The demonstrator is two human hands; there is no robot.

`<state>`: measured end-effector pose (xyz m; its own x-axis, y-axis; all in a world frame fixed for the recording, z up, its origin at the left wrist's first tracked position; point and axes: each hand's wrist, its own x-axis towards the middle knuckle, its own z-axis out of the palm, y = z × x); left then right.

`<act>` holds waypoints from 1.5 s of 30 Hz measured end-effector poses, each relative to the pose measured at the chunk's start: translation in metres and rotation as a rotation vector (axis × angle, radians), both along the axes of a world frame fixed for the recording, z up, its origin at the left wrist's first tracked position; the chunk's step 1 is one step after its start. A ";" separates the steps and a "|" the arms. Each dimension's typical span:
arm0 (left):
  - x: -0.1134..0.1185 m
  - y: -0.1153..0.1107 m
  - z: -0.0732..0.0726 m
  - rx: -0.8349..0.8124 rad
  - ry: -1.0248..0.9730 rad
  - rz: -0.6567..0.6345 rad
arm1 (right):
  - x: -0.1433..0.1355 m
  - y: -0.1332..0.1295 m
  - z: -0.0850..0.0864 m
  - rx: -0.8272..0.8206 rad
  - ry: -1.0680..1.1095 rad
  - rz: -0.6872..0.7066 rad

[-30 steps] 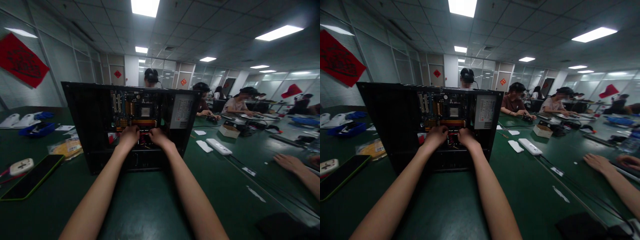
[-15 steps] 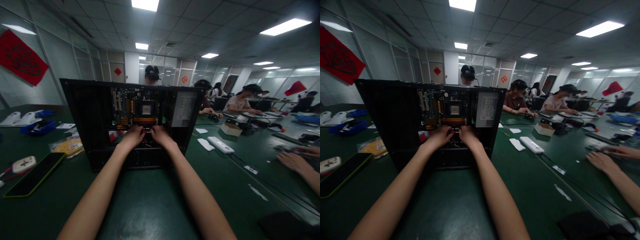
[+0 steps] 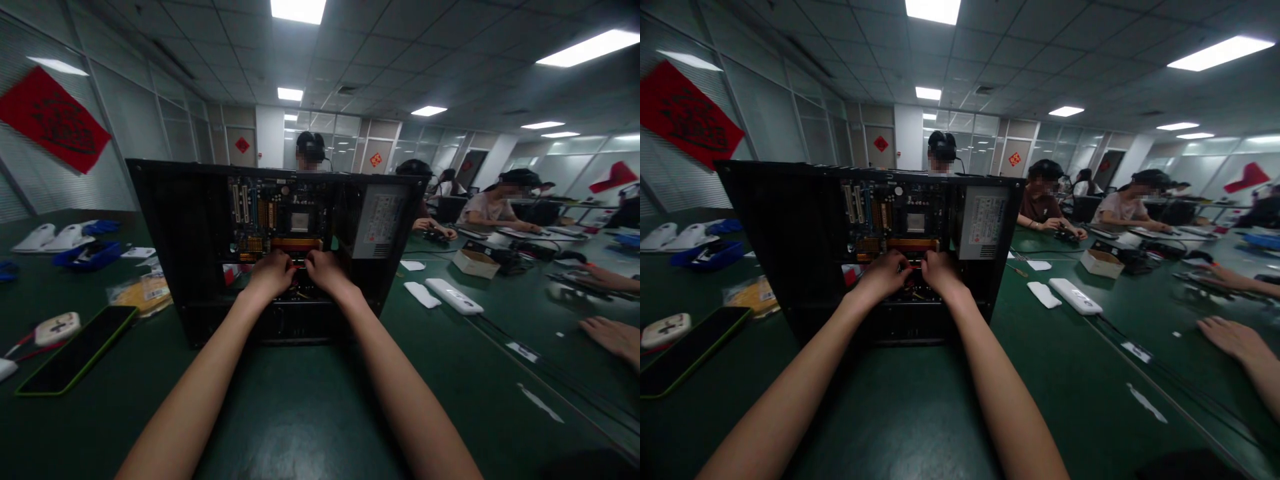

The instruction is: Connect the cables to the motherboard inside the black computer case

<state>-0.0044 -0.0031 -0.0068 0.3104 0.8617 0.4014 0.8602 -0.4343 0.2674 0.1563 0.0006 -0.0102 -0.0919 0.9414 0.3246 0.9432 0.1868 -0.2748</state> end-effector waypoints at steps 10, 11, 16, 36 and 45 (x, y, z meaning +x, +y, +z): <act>0.000 0.001 0.003 -0.050 -0.003 0.179 | 0.002 0.003 -0.005 -0.031 -0.037 -0.001; 0.000 0.001 0.002 -0.049 0.009 0.183 | 0.002 0.005 -0.006 -0.041 -0.048 -0.002; -0.002 -0.002 0.002 -0.075 0.073 0.168 | 0.003 0.008 -0.009 -0.058 -0.084 0.015; -0.004 0.005 0.000 -0.102 0.050 -0.003 | 0.005 0.001 -0.007 -0.052 -0.103 0.099; -0.009 0.011 -0.004 -0.171 -0.018 -0.027 | 0.006 0.002 -0.007 -0.027 -0.122 0.112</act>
<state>-0.0136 0.0081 -0.0103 0.3284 0.9094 0.2551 0.8434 -0.4039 0.3544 0.1621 0.0024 -0.0172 -0.2338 0.9314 0.2790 0.9436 0.2866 -0.1659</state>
